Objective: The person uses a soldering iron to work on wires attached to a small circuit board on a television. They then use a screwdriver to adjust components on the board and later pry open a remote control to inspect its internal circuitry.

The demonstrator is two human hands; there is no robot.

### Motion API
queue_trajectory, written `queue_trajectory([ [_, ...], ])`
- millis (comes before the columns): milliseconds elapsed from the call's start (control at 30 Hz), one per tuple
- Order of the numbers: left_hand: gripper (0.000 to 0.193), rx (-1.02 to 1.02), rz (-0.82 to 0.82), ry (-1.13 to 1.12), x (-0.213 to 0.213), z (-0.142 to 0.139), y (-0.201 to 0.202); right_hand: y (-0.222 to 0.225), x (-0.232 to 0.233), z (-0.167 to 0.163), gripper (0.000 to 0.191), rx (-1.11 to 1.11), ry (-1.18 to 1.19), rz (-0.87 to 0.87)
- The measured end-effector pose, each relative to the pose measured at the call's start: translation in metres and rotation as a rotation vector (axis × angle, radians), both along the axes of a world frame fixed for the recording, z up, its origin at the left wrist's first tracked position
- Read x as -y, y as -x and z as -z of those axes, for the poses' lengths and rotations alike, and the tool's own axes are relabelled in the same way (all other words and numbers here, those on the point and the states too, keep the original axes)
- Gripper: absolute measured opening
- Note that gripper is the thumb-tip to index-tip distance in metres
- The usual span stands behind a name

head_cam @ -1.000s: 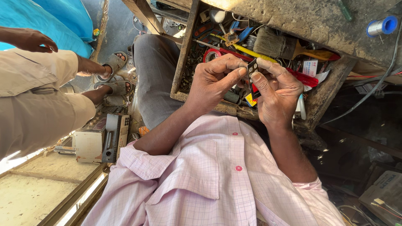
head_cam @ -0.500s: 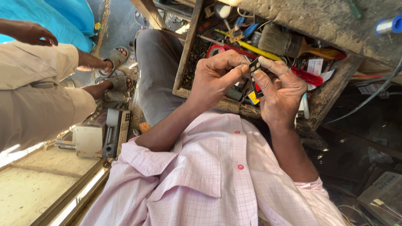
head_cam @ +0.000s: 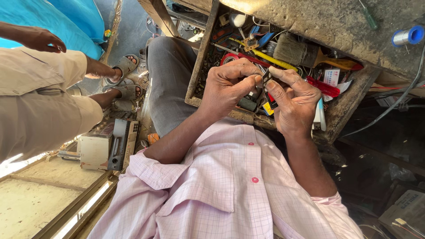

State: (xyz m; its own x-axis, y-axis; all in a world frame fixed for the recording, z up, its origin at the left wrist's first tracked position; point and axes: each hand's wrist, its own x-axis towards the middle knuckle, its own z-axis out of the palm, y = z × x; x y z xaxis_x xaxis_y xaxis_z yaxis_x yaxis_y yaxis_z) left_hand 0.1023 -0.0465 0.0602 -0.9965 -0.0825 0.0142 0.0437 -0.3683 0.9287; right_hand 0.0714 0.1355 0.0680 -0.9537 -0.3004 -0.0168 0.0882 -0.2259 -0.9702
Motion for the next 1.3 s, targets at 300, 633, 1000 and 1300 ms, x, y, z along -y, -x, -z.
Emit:
queue_trajectory([
  [300, 0.015, 0.012, 0.046, -0.133, -0.002, 0.004, -0.003, 0.001, -0.004, 0.003, 0.028, -0.006, 0.036, -0.008],
  [633, 0.02, 0.034, 0.083, -0.204, -0.003, 0.007, -0.002, 0.0, -0.009, 0.01, 0.028, -0.02, 0.06, -0.024],
  [1000, 0.014, -0.012, 0.059, -0.157, -0.009, 0.009, -0.003, 0.001, -0.006, 0.014, 0.028, -0.043, 0.034, 0.018],
  [1300, 0.006, -0.002, -0.055, -0.159, -0.027, 0.016, -0.001, 0.018, -0.026, 0.006, 0.026, -0.529, -0.466, 0.124],
])
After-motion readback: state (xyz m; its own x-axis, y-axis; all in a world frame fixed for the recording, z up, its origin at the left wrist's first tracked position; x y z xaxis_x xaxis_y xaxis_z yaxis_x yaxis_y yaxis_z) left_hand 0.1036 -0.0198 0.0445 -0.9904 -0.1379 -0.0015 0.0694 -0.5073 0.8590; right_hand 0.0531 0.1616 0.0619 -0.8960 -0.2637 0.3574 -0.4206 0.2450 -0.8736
